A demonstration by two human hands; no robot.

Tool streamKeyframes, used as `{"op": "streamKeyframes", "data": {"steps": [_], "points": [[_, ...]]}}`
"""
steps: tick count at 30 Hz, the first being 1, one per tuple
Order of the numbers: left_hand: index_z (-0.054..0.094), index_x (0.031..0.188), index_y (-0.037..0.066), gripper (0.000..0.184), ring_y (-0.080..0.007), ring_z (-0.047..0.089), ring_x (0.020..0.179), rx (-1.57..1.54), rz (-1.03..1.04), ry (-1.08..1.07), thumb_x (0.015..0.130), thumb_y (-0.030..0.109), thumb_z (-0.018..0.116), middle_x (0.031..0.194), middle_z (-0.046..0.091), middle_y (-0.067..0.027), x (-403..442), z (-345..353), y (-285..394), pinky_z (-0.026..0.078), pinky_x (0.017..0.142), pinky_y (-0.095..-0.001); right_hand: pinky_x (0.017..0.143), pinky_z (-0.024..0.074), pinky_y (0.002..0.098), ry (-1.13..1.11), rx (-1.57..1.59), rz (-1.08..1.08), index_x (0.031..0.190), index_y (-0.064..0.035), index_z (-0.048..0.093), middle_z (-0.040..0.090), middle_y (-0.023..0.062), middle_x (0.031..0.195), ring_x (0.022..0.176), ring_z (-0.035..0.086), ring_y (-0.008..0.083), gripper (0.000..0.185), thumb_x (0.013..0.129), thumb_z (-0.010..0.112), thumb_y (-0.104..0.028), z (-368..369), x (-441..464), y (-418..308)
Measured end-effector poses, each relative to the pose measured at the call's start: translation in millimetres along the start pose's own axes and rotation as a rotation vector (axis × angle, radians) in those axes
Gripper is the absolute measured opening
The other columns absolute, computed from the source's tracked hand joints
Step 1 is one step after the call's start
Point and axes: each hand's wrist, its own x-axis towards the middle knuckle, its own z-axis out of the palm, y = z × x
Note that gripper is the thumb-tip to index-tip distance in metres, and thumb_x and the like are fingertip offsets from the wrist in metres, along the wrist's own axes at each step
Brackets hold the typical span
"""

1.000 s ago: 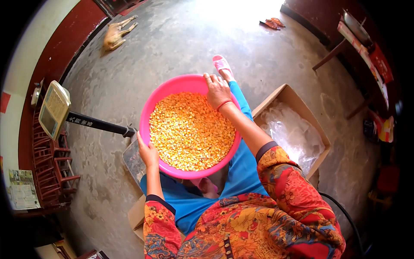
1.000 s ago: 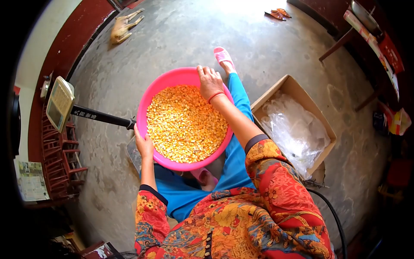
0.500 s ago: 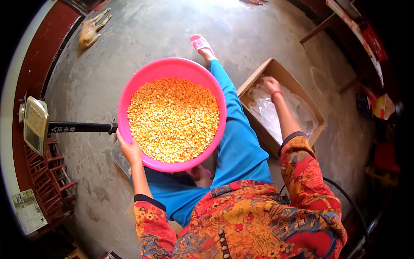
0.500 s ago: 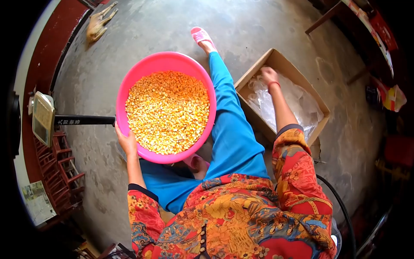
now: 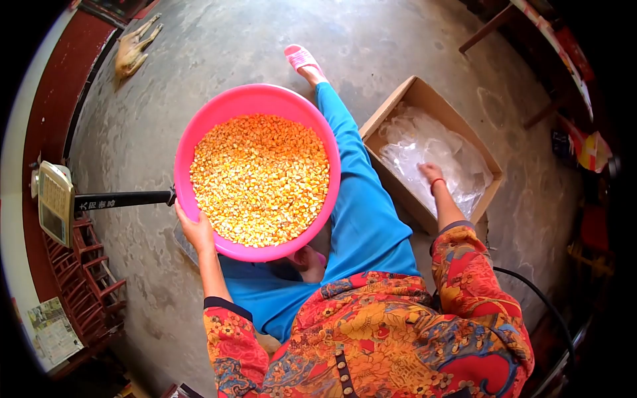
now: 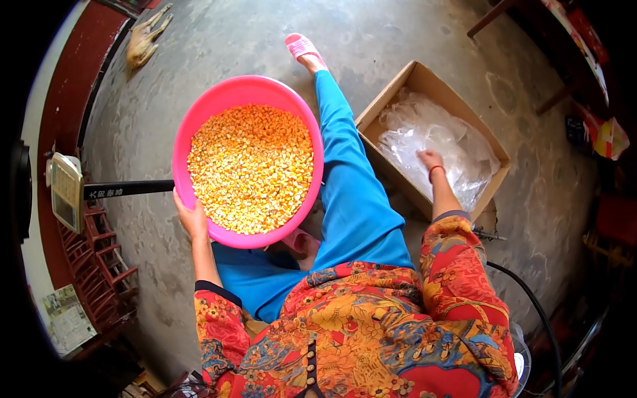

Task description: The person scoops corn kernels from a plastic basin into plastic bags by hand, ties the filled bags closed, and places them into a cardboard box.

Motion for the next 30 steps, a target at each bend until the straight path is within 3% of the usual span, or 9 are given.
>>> {"op": "streamKeyframes", "data": {"steps": [2,5,7,8,18,22,24,26,30], "points": [[0.033,0.134,0.012,0.064,-0.0239,0.055,0.107,0.0,0.001,0.007,0.073,-0.001,0.051,0.119,0.055,-0.0143,0,1,-1,0.042,0.089,-0.033,0.061,0.0396,0.0299,0.067,0.538,0.222,0.08,-0.017,0.061,0.057,-0.0043,0.072,0.066,0.05,0.0117,0.017,0.072,0.07,-0.03,-34,-18,-38],[0.032,0.134,0.009,0.066,-0.0323,0.052,0.11,-0.036,0.024,-0.018,0.072,-0.001,0.05,0.123,0.05,-0.0193,1,0,-4,0.041,0.091,-0.0376,0.067,0.0392,0.0326,-0.115,0.102,0.3,0.083,-0.0186,0.058,0.057,-0.004,0.078,0.074,0.052,0.0123,0.016,0.074,0.068,-0.027,-84,-19,-48],[0.032,0.134,0.007,0.066,-0.0315,0.049,0.114,-0.042,0.062,-0.016,0.072,0.0,0.051,0.126,0.048,-0.0194,2,1,-7,0.039,0.093,-0.0372,0.07,0.0394,0.032,-0.004,0.309,0.343,0.081,-0.0197,0.057,0.057,-0.0034,0.079,0.075,0.052,0.0118,0.013,0.075,0.067,-0.024,-107,-19,-54],[0.032,0.134,0.007,0.066,-0.0315,0.049,0.114,-0.048,0.06,-0.01,0.072,0.0,0.051,0.126,0.048,-0.0194,2,1,-7,0.039,0.093,-0.0372,0.071,0.0421,0.0314,-0.04,0.737,0.156,0.083,-0.0172,0.058,0.058,-0.0019,0.081,0.077,0.054,0.0128,0.01,0.077,0.064,-0.021,-117,-9,-44],[0.036,0.13,0.006,0.07,-0.0383,0.042,0.114,0.159,0.208,0.252,0.064,-0.002,0.059,0.12,0.045,-0.0216,-4,-1,2,0.034,0.098,-0.0448,0.092,0.0433,0.0349,-0.417,1.072,-0.541,0.103,-0.0037,0.058,0.06,0.008,0.107,0.101,0.056,0.0203,0.022,0.083,0.056,-0.011,-75,-87,-282],[0.035,0.131,0.004,0.065,-0.0355,0.043,0.115,-0.062,0.306,0.248,0.072,0.006,0.062,0.123,0.043,-0.0211,-17,-4,42,0.033,0.098,-0.0429,0.09,0.0435,0.0355,-0.88,0.665,-0.951,0.096,-0.0021,0.057,0.059,0.0126,0.105,0.101,0.056,0.0212,0.016,0.083,0.055,-0.01,6,-176,-372],[0.031,0.134,0.005,0.068,-0.0308,0.04,0.119,-0.425,0.214,0.125,0.076,0.014,0.065,0.128,0.04,-0.0194,-25,-10,69,0.033,0.098,-0.0409,0.084,0.045,0.0329,-1.215,0.438,-0.815,0.091,-0.0025,0.058,0.061,0.008,0.098,0.094,0.057,0.0176,0.012,0.083,0.059,-0.01,45,-224,-391],[0.02,0.14,0.009,0.081,-0.0275,0.033,0.125,-0.749,0.095,-0.028,0.077,0.024,0.069,0.136,0.032,-0.0181,-32,-25,95,0.034,0.096,-0.0403,0.077,0.046,0.0304,-1.234,-0.055,-1.272,0.091,-0.0029,0.058,0.062,0.0089,0.088,0.086,0.058,0.0169,0.013,0.08,0.061,-0.006,83,-271,-408],[0.007,0.143,0.015,0.105,-0.0312,0.029,0.127,-0.818,0.122,-0.27,0.065,0.016,0.078,0.143,0.019,-0.0141,-50,-45,106,0.038,0.092,-0.0424,0.068,0.0486,0.0351,-1.385,-0.304,-1.307,0.094,-0.0062,0.059,0.063,0.0106,0.084,0.078,0.062,0.0253,0.023,0.073,0.053,-0.001,135,-316,-386]]}}
